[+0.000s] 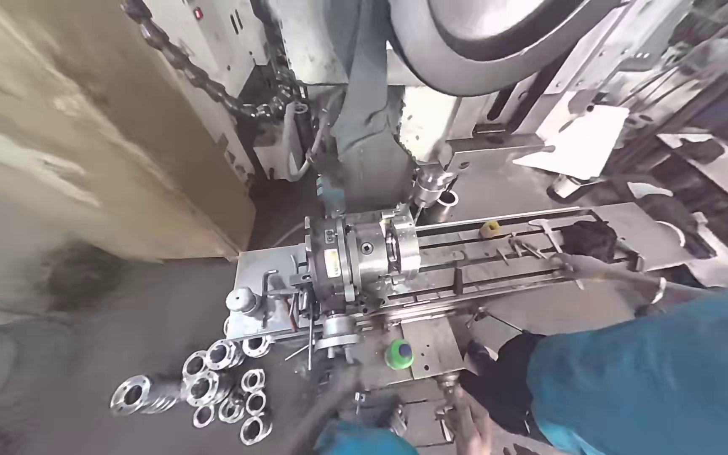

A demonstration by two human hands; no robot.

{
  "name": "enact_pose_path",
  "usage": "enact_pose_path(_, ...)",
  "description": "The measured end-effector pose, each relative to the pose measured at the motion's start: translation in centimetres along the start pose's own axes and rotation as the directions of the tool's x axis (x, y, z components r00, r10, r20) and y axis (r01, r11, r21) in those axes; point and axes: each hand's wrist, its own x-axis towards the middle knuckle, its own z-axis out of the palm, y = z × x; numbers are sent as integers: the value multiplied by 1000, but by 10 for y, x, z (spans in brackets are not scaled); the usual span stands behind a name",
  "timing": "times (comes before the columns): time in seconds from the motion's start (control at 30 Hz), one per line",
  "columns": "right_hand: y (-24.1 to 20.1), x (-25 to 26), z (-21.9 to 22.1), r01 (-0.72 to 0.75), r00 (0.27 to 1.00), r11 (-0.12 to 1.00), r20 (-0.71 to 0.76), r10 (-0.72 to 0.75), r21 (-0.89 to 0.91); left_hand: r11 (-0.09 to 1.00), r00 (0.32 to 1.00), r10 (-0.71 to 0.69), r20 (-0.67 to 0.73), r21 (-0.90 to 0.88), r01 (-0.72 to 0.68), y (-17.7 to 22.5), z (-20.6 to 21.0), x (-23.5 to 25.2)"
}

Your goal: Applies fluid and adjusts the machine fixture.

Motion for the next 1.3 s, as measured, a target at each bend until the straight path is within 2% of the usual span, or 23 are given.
enact_pose_path(0.03, -1, 0, -4, -14, 1000, 1000, 17, 14, -12, 999, 999, 37, -11, -17, -38, -14, -21, -2)
enact_pose_path(0.1, 3, 2, -5, -45, 999, 999, 27, 46, -12, 988, 992, 128, -1, -91, -128, -2, -48, -29)
enact_pose_path(0.17, 12, -2, -10, -82, 997, 996, 14, 82, -28, 982, 993, 104, 59, -164, -93, 22, -19, -43)
enact_pose_path(0.23, 17, 3, -12, -95, 995, 995, 32, 96, -24, 989, 998, 33, 46, -146, -26, 21, 17, -18)
enact_pose_path(0.3, 19, 4, -9, -88, 995, 996, 42, 88, -8, 993, 1000, 5, 24, -114, -3, -6, -7, 0)
enact_pose_path(0.33, 16, 4, -12, -93, 994, 996, 51, 93, -8, 990, 999, 40, -16, -134, -42, -12, -24, -10)
enact_pose_path(0.37, 15, 7, -11, -93, 994, 996, 56, 93, -7, 982, 994, 101, -38, -159, -106, -5, -37, -25)
enact_pose_path(0.4, 17, 6, -10, -107, 993, 994, 53, 107, -5, 972, 989, 149, 0, -184, -146, 6, -42, -39)
enact_pose_path(0.47, 20, 2, -12, -152, 987, 988, 51, 153, -22, 966, 986, 139, 97, -234, -113, 20, -9, -41)
enact_pose_path(0.53, 20, 5, -11, -175, 983, 984, 55, 177, -33, 990, 997, 73, 36, -121, -68, 11, 17, -9)
enact_pose_path(0.6, 21, 1, -10, -176, 982, 983, 54, 179, -42, 999, 1000, 17, -3, -33, -17, -14, -15, 5)
enact_pose_path(0.67, 23, 3, -10, -172, 983, 984, 51, 174, -46, 993, 996, 90, -25, -73, -91, -5, -46, -23)
enact_pose_path(0.7, 26, -1, -10, -189, 981, 981, 43, 190, -44, 988, 994, 109, 8, -110, -108, 6, -46, -38)
enact_pose_path(0.77, 29, -2, -14, -213, 975, 976, 51, 215, -47, 983, 990, 98, 101, -168, -80, 23, -6, -37)
enact_pose_path(0.83, 30, -1, -13, -227, 972, 973, 62, 228, -33, 996, 997, 37, 67, -78, -32, 14, 19, -5)
enact_pose_path(0.9, 27, -5, -14, -237, 969, 971, 61, 238, -21, 998, 999, 21, 38, -55, -19, -18, -12, 7)
enact_pose_path(0.97, 27, -3, -14, -240, 969, 971, 59, 240, -19, 989, 994, 105, 11, -103, -103, -9, -46, -21)
enact_pose_path(1.03, 31, -10, -18, -249, 967, 968, 34, 251, -42, 988, 997, 75, 30, -135, -70, 24, -26, -48)
enact_pose_path(1.1, 30, -7, -22, -250, 967, 965, 25, 252, -73, 993, 999, 40, 27, -110, -37, 30, 19, -27)
enact_pose_path(1.13, 30, -7, -21, -252, 967, 965, 26, 254, -69, 997, 1000, 22, -4, -71, -22, 15, 21, -7)
enact_pose_path(1.2, 26, -8, -21, -251, 967, 966, 36, 253, -56, 999, 1000, 24, 8, -33, -24, -16, -16, 9)
enact_pose_path(1.23, 24, -6, -21, -247, 967, 967, 40, 250, -58, 996, 998, 59, 17, -66, -57, -19, -36, -2)
enact_pose_path(1.3, 26, -7, -19, -242, 969, 969, 41, 244, -60, 979, 994, 100, 54, -181, -89, 8, -45, -38)
